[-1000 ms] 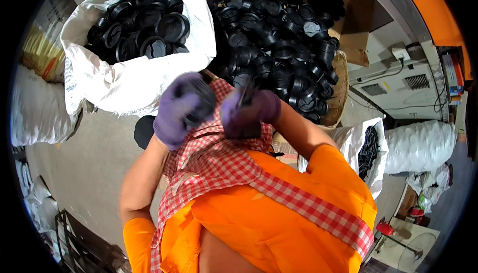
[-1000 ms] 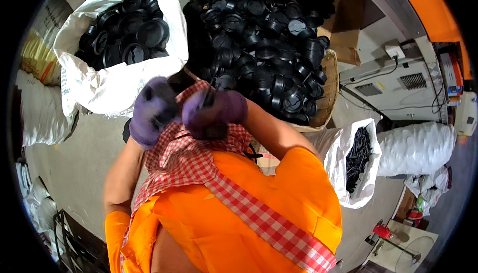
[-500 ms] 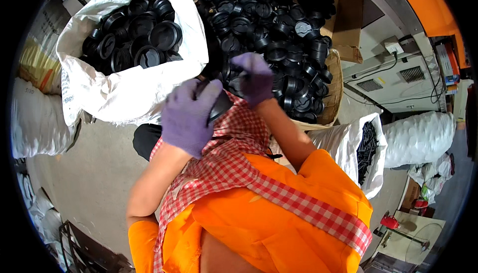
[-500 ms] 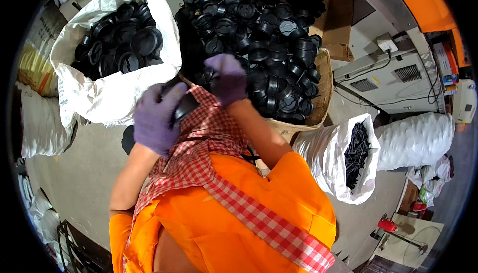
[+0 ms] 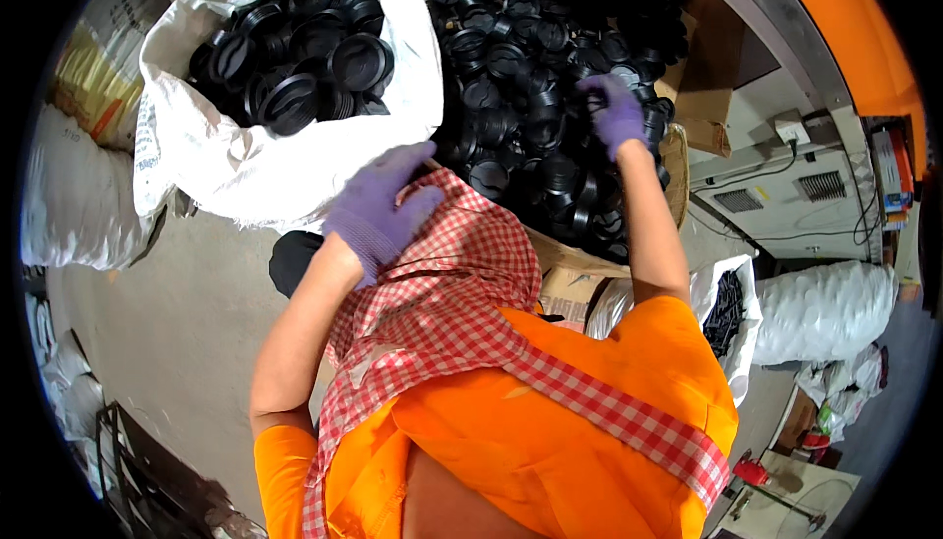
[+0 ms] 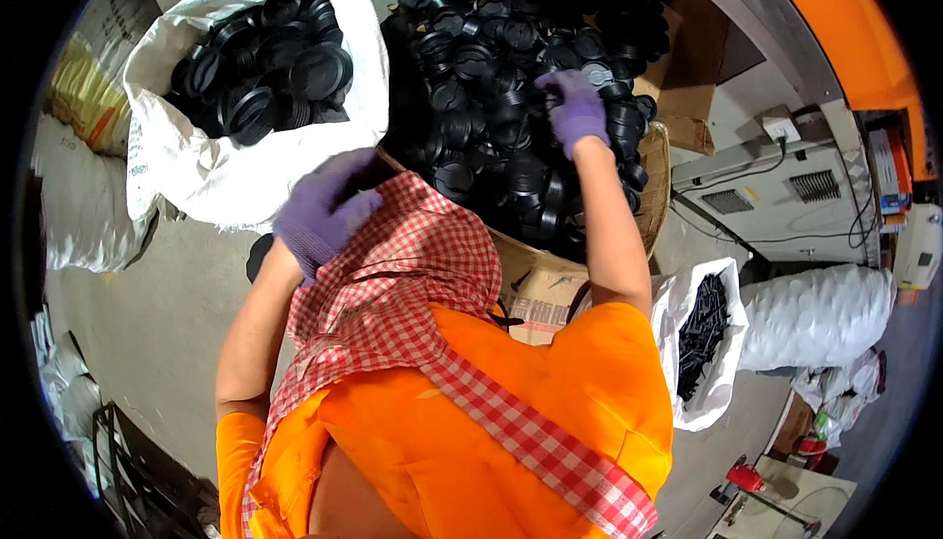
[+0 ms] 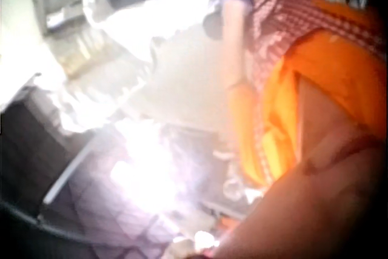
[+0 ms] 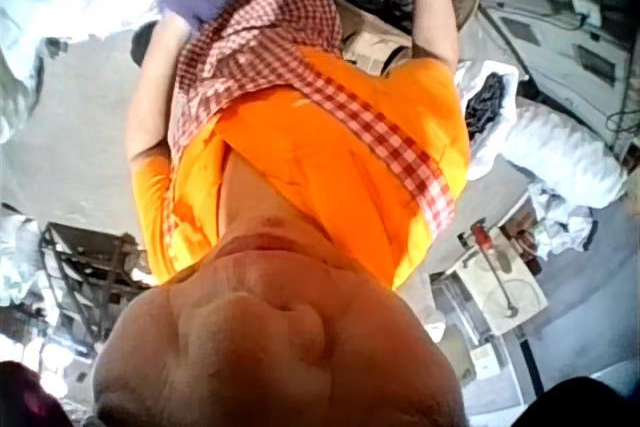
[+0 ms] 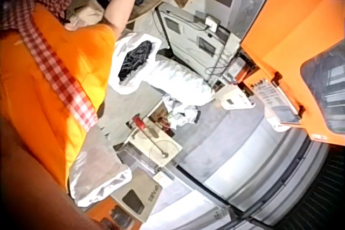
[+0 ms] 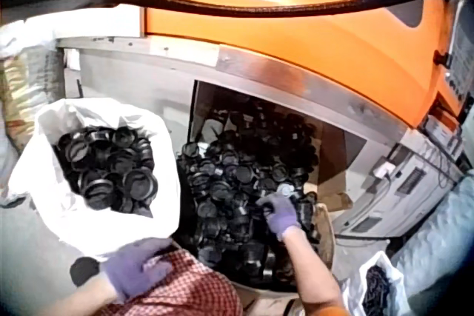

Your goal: The person cleans individual black plastic caps by hand using a cloth, then places them into a separate large white bag.

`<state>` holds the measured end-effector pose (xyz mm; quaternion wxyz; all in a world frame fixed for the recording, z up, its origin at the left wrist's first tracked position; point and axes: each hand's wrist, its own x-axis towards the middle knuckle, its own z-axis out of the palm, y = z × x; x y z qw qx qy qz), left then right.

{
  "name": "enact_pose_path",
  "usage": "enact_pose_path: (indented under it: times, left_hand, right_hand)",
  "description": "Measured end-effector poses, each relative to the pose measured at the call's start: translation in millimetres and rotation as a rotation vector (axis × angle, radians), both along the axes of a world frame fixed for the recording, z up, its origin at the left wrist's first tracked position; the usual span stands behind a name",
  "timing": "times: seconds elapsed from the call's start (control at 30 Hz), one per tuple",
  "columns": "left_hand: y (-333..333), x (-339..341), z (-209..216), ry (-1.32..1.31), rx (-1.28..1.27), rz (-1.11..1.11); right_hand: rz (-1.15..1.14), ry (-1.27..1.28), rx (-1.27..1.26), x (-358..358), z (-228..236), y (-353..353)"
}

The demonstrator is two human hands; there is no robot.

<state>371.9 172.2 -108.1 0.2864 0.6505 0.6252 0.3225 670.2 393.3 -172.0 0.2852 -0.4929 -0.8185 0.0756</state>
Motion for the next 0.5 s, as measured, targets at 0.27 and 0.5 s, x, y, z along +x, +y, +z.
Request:
enact_pose_path:
  times: [0.27,0.5]
  left_hand:
    - [29,43,-29,-0.351,0.173,0.182]
    - [12,18,-44,-0.85,-0.343,0.281]
  right_hand:
    - [-0.019,0.832,-0.721,-47,53,-74]
    - [0.428,0.337,-0.135,-61,30,-121]
